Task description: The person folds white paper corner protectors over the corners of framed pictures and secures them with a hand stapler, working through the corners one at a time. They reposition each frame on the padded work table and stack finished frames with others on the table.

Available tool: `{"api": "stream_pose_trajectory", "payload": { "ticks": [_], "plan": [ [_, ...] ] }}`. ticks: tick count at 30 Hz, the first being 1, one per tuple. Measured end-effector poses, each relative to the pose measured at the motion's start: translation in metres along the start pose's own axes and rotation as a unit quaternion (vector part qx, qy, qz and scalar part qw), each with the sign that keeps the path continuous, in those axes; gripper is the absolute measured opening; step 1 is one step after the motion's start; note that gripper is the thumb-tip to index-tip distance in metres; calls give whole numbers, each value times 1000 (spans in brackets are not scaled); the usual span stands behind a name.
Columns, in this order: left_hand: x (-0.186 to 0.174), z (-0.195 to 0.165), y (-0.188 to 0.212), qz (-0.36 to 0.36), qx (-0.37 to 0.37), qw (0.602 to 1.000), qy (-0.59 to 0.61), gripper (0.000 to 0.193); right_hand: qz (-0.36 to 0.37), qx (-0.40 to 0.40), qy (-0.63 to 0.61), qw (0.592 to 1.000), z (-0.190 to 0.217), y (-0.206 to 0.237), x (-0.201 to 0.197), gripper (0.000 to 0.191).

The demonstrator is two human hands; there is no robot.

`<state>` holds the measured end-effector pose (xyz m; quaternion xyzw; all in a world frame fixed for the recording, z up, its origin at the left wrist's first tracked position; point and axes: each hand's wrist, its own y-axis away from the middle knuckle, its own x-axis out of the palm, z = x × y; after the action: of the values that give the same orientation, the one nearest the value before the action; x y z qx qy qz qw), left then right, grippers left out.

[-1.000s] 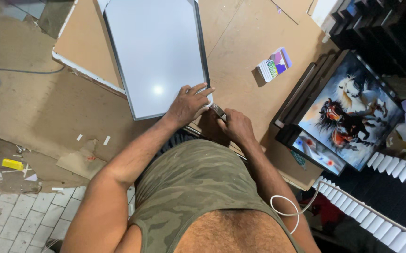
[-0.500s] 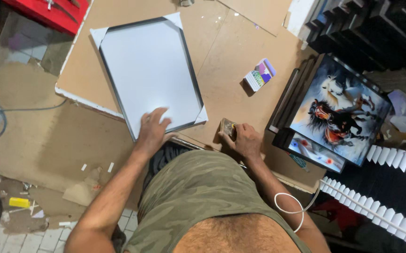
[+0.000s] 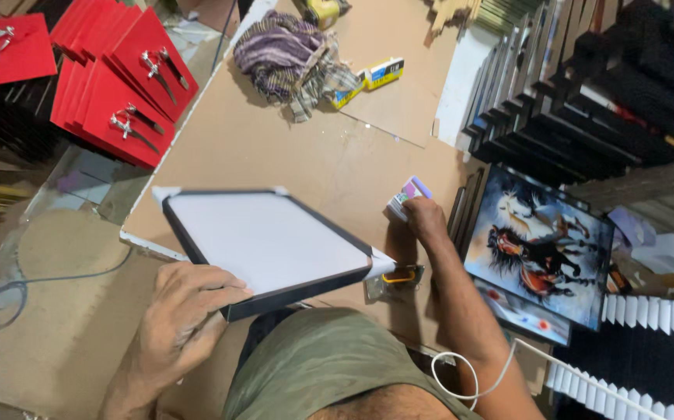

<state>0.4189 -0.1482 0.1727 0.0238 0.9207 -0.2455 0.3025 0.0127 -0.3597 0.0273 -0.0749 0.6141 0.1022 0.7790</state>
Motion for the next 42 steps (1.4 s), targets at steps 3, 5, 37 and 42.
{"api": "stream_pose_trajectory", "payload": {
  "ticks": [3, 5, 37, 42],
  "plan": [
    [-10, -14, -27, -2, 27, 994, 109, 50, -5, 75, -40, 996, 9, 5, -8, 15],
    [-7, -21, -38, -35, 27, 993, 111, 46, -18, 125, 27, 992, 19, 7, -20, 19],
    [60, -10, -83, -116, 124, 974, 152, 30, -152, -123, -390, 900, 183, 104, -159, 27],
    [61, -17, -83, -66, 141, 972, 175, 34, -106, -158, -406, 894, 158, 95, -159, 24]
  ]
}}
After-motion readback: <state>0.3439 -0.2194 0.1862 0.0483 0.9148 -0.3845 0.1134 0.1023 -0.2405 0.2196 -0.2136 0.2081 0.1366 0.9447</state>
